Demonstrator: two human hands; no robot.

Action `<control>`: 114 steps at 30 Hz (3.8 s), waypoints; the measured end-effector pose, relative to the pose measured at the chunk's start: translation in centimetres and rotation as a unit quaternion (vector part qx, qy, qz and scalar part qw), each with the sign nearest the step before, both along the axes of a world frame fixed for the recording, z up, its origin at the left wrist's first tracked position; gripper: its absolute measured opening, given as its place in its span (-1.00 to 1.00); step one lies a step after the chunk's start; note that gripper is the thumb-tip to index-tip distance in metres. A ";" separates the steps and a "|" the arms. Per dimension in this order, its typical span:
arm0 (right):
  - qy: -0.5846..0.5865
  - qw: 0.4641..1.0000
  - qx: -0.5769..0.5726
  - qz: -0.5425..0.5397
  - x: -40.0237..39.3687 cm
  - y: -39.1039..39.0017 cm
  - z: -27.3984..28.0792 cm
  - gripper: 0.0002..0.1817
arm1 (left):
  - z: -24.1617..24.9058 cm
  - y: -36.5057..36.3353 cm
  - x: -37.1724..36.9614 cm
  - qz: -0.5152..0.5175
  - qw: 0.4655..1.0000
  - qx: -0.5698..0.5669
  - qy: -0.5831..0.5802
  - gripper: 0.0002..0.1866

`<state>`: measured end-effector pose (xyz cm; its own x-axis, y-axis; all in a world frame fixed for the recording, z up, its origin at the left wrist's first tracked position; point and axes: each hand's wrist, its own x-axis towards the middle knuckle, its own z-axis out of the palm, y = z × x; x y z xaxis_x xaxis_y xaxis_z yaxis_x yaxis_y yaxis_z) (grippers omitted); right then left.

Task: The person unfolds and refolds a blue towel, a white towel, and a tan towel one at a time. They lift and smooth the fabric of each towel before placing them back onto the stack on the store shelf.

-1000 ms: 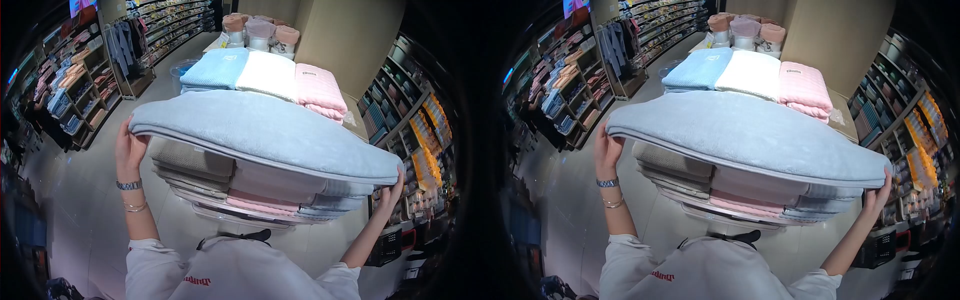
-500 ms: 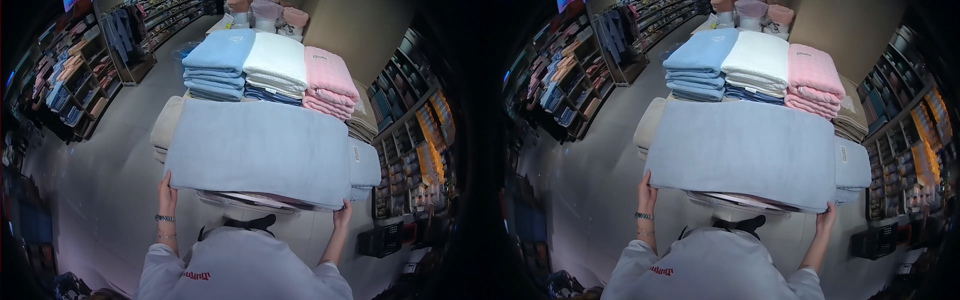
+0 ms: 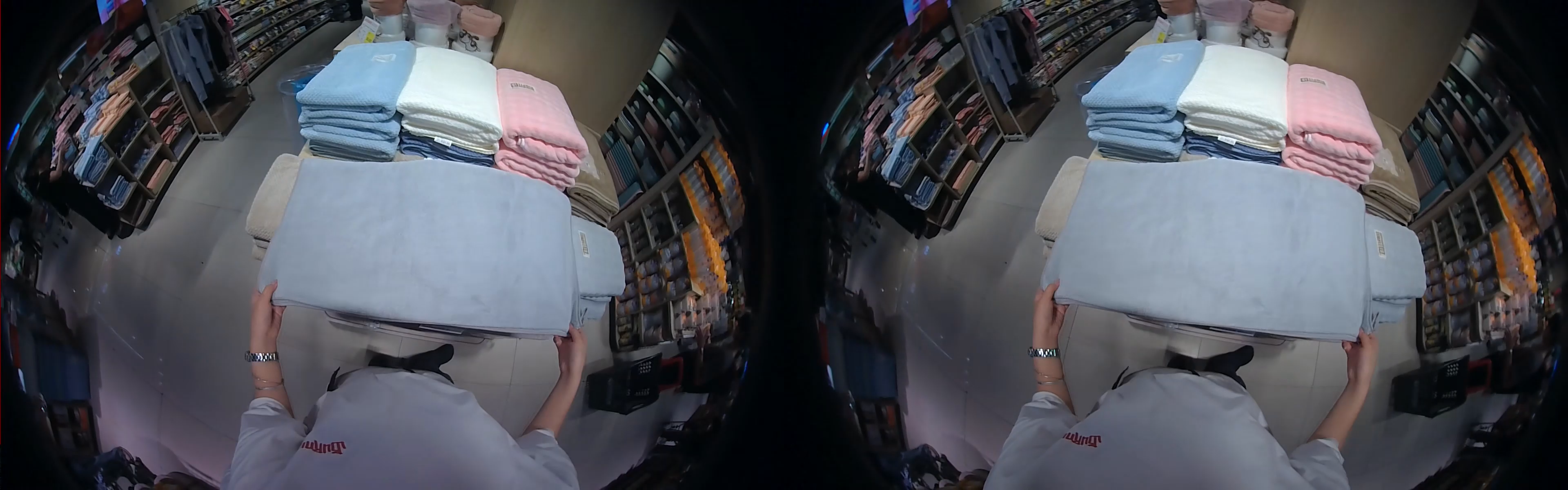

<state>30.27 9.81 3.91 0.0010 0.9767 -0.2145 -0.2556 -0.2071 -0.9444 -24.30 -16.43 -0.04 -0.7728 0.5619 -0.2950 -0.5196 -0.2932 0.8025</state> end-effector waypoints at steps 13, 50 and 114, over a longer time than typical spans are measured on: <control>-0.016 0.998 -0.025 -0.050 -0.7 -0.8 -0.3 -0.88 | 0.8 2.3 0.4 0.110 0.981 -0.105 0.122 -0.65; -0.170 0.981 0.088 -0.035 -3.3 -3.1 3.3 -0.88 | 10.8 36.2 9.7 -0.185 0.486 -0.164 0.838 -0.67; -0.308 0.545 0.433 0.649 -22.8 -5.6 0.2 -0.68 | 2.3 33.1 2.6 -0.025 0.762 -0.207 0.613 -0.63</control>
